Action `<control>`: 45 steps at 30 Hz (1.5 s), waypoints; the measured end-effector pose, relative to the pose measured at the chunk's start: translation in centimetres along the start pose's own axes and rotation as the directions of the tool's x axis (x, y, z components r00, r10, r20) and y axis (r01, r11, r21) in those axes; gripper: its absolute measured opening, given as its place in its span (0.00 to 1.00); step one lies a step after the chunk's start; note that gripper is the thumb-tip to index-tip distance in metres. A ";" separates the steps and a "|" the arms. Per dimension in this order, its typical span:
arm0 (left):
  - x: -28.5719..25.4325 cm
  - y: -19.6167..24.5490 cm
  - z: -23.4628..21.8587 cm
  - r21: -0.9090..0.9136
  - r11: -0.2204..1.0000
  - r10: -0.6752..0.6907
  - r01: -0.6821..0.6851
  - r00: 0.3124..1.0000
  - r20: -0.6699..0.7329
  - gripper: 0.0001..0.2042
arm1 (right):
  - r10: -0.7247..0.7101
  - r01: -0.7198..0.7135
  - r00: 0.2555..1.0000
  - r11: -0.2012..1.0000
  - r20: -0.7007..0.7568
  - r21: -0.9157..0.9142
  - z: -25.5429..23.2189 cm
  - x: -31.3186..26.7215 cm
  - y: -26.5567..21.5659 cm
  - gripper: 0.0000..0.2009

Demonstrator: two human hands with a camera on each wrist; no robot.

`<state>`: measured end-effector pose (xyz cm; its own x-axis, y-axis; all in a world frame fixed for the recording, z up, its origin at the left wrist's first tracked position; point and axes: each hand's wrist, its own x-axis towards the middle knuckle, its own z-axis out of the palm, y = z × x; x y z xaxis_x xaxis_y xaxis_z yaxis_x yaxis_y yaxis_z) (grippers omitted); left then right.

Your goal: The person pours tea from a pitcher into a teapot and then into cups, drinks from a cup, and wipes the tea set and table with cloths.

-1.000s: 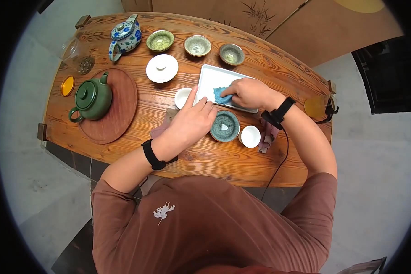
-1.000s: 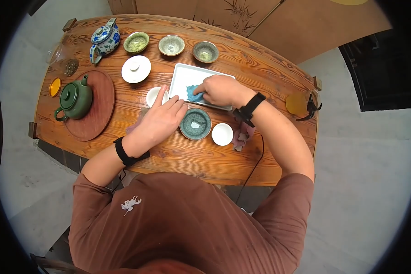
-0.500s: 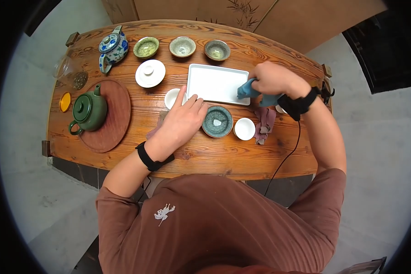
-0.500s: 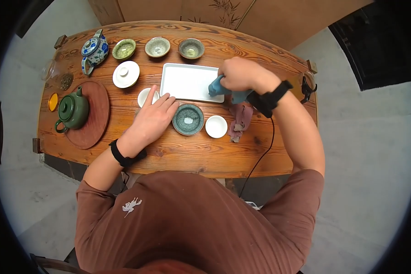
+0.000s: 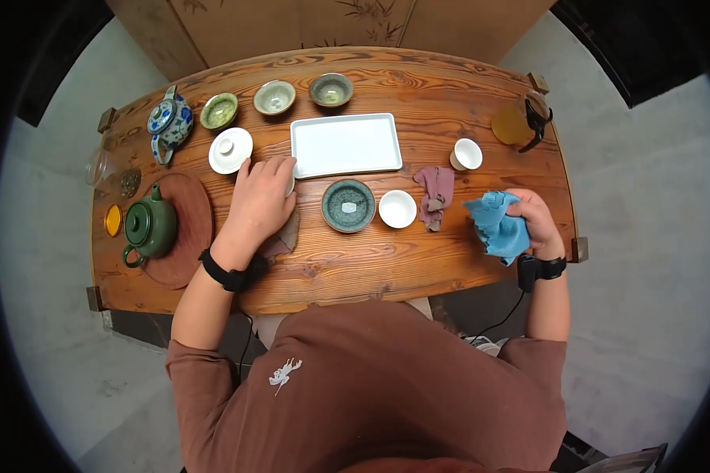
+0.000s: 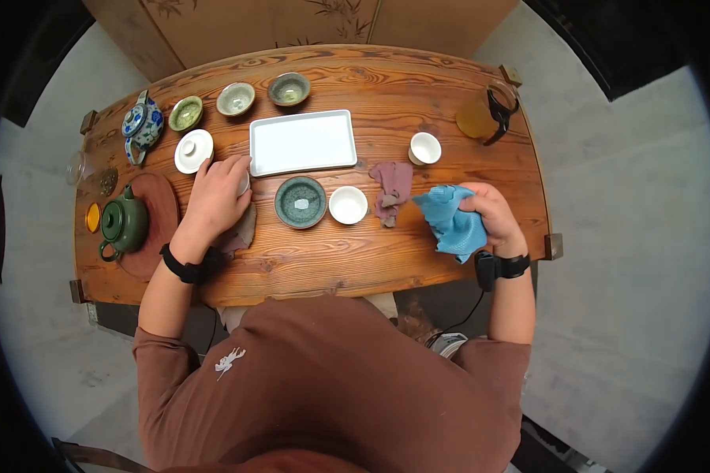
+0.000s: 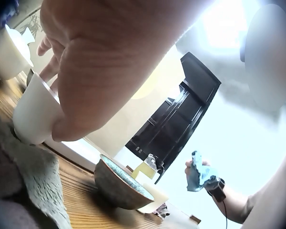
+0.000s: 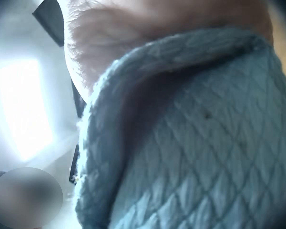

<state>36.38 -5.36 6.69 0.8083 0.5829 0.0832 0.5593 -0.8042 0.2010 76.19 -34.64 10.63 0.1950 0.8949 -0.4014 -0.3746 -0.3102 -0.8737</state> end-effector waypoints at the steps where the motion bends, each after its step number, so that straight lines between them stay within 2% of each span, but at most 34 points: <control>1: 0.1 -0.3 0.2 0.000 0.998 0.056 -0.056 0.996 -0.071 0.26 | -0.010 0.012 1.000 0.997 -0.018 0.079 -0.8 -0.5 1.7 0.17; 4: 0.7 0.5 -1.1 -0.036 0.999 -0.021 0.023 0.998 0.056 0.25 | -0.022 0.041 0.992 0.987 -0.125 0.158 -2.8 -1.3 5.9 0.18; 5: 0.9 0.7 -1.6 -0.027 0.999 -0.020 0.022 0.998 0.054 0.25 | -0.014 0.040 0.984 0.989 -0.180 0.143 -2.9 -1.4 6.7 0.18; 7: 1.2 1.2 -2.4 -0.013 1.000 -0.023 0.024 0.998 0.050 0.24 | -0.038 0.046 0.983 0.998 -0.180 0.040 -2.8 -1.6 6.8 0.17; 10: 2.2 1.9 -3.2 -0.016 0.995 0.095 -0.098 0.987 -0.130 0.23 | -0.073 0.045 0.978 0.989 -0.194 -0.143 -1.1 -1.3 4.8 0.16; 13: 4.4 2.4 -2.7 -0.030 0.983 0.169 -0.179 0.964 -0.204 0.23 | -0.064 0.005 0.985 0.939 -0.161 -0.343 -0.3 0.7 3.4 0.15; 14: 5.2 2.3 -2.2 -0.048 0.985 0.155 -0.165 0.973 -0.170 0.22 | -0.051 -0.012 0.988 0.914 -0.144 -0.407 -0.3 1.4 3.3 0.15; 15: 6.0 2.1 -1.6 -0.065 0.986 0.141 -0.151 0.980 -0.137 0.22 | -0.048 -0.025 0.991 0.849 -0.125 -0.527 -0.6 2.3 3.6 0.16; 18: 7.6 1.5 -0.2 -0.102 0.989 0.102 -0.111 0.991 -0.085 0.22 | -0.084 -0.060 0.984 0.675 -0.158 -0.735 -0.3 3.5 3.8 0.16; 19: 8.1 1.3 0.2 -0.098 0.989 0.101 -0.108 0.992 -0.072 0.22 | -0.135 -0.055 0.977 0.591 -0.166 -0.805 -0.5 3.9 3.9 0.18; 22: 8.9 0.7 0.8 -0.108 0.990 0.086 -0.087 0.996 -0.012 0.23 | -0.187 -0.075 0.967 0.435 -0.172 -0.897 -1.2 3.9 3.6 0.19; 28: 9.1 0.7 0.8 -0.108 0.990 0.093 -0.091 0.996 0.008 0.22 | -0.169 -0.074 0.974 0.387 -0.149 -0.919 -0.6 3.8 1.2 0.21; 29: 9.1 0.7 0.9 -0.108 0.989 0.098 -0.099 0.995 -0.010 0.22 | -0.187 -0.073 0.971 0.370 -0.151 -0.926 -0.4 3.8 0.8 0.21; 32: 8.6 0.7 1.4 -0.106 0.982 0.144 -0.157 0.982 -0.119 0.25 | -0.127 -0.145 0.972 0.329 -0.196 -0.933 0.9 3.6 -1.6 0.20; 33: 8.5 0.6 1.7 -0.101 0.978 0.165 -0.183 0.973 -0.164 0.26 | -0.216 -0.083 0.962 0.360 -0.169 -0.929 -0.2 3.8 -1.0 0.18; 34: 8.4 0.6 1.7 -0.092 0.973 0.187 -0.210 0.960 -0.208 0.28 | -0.231 -0.102 0.953 0.363 -0.195 -0.926 -0.1 3.8 -1.5 0.18; 35: 8.1 1.3 0.7 -0.083 0.969 0.213 -0.233 0.958 -0.194 0.30 | -0.245 -0.120 0.944 0.367 -0.221 -0.923 0.4 3.6 -2.5 0.18; 36: 7.8 2.2 0.0 -0.084 0.952 0.265 -0.295 0.929 -0.260 0.29 | -0.259 -0.138 0.934 0.370 -0.245 -0.919 0.5 3.6 -3.0 0.17; 38: 6.6 4.8 -0.8 -0.219 0.897 0.333 -0.385 0.912 -0.240 0.28 | -0.307 -0.137 0.914 0.385 -0.266 -0.913 -0.7 4.7 -2.8 0.22; 40: 5.3 8.0 -0.7 -0.386 0.781 0.499 -0.490 0.862 -0.085 0.28 | -0.400 -0.122 0.870 0.395 -0.290 -0.910 -0.1 5.4 -3.1 0.25; 41: 4.4 9.6 -0.5 -0.348 0.781 0.522 -0.519 0.848 -0.093 0.29 | -0.422 -0.050 0.886 0.321 -0.191 -0.946 -0.7 6.1 -2.7 0.35; 44: 3.4 12.4 1.1 -0.228 0.790 0.563 -0.570 0.820 -0.100 0.32 | -0.473 0.129 0.881 0.194 0.023 -0.972 0.8 7.4 -2.0 0.44; 45: 3.4 12.7 1.7 -0.188 0.792 0.574 -0.581 0.813 -0.097 0.33 | -0.436 0.132 0.899 0.207 0.030 -0.969 1.5 7.7 -1.9 0.49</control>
<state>46.57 -13.81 7.86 0.9604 0.0239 0.2775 -0.0614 -0.9537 0.2944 77.05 -26.72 9.65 0.3118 0.9497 0.0280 0.8270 -0.2567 -0.5002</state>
